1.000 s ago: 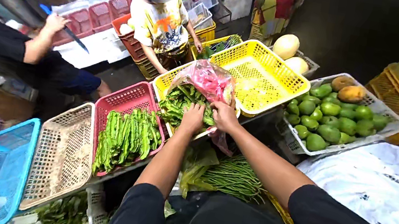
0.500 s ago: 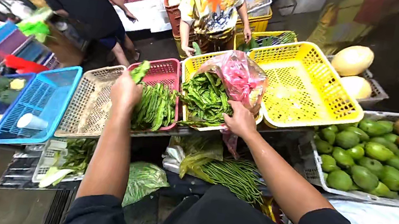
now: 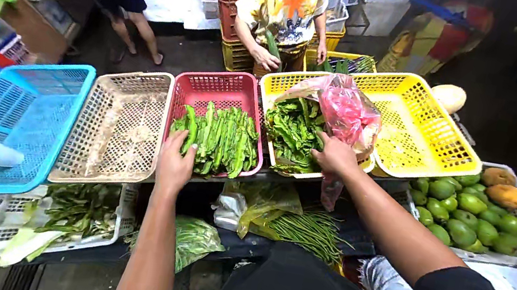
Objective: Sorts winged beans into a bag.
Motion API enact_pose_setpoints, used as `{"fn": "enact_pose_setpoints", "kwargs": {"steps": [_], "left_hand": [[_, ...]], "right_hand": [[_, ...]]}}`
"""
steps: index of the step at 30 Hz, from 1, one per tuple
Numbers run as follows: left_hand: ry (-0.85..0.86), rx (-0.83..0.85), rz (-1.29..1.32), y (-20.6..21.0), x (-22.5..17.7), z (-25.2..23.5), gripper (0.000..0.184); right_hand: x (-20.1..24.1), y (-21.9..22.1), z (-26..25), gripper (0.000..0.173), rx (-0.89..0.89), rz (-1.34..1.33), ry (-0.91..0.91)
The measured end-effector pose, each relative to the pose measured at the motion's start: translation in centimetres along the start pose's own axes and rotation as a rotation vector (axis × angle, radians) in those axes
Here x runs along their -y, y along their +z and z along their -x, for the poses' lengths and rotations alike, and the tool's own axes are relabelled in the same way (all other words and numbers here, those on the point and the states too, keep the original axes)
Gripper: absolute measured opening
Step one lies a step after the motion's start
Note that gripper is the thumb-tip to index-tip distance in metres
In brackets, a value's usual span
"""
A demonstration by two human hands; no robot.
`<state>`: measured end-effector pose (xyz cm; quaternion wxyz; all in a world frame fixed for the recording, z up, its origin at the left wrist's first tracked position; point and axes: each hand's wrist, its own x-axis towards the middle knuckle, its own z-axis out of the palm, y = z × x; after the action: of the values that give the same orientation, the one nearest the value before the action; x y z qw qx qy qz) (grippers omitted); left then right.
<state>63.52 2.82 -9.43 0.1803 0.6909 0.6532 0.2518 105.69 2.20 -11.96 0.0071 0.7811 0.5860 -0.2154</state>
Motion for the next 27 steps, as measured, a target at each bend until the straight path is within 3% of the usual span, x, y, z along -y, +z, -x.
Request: {"fn": "enact_pose_setpoints", "kwargs": {"steps": [5, 10, 12, 16, 21, 24, 27], "left_hand": [[0.068, -0.165, 0.158, -0.4, 1.0, 1.5, 0.056], [0.08, -0.282, 0.285, -1.4, 1.4, 3.3, 0.05], [0.106, -0.245, 0.248, -0.6, 2.1, 3.7, 0.05], [0.212, -0.124, 0.136, 1.1, 2.6, 2.9, 0.055], [0.181, -0.186, 0.253, 0.3, 2.2, 3.4, 0.053], [0.168, -0.237, 0.362, -0.2, 2.9, 4.5, 0.049], [0.147, -0.277, 0.427, -1.0, 3.7, 6.0, 0.046]], "right_hand": [[2.6, 0.8, -0.8, 0.037, -0.037, 0.092, 0.005], [3.9, -2.4, 2.6, 0.018, -0.19, -0.208, 0.092], [4.0, -2.0, 3.3, 0.02, -0.216, -0.254, 0.102], [4.7, 1.6, 1.5, 0.053, 0.01, -0.203, 0.075], [6.5, 2.3, 0.8, 0.068, 0.014, -0.058, 0.184], [5.3, 2.3, 0.5, 0.064, 0.007, -0.163, 0.195], [5.3, 1.3, 2.1, 0.036, -0.099, -0.25, 0.182]]}}
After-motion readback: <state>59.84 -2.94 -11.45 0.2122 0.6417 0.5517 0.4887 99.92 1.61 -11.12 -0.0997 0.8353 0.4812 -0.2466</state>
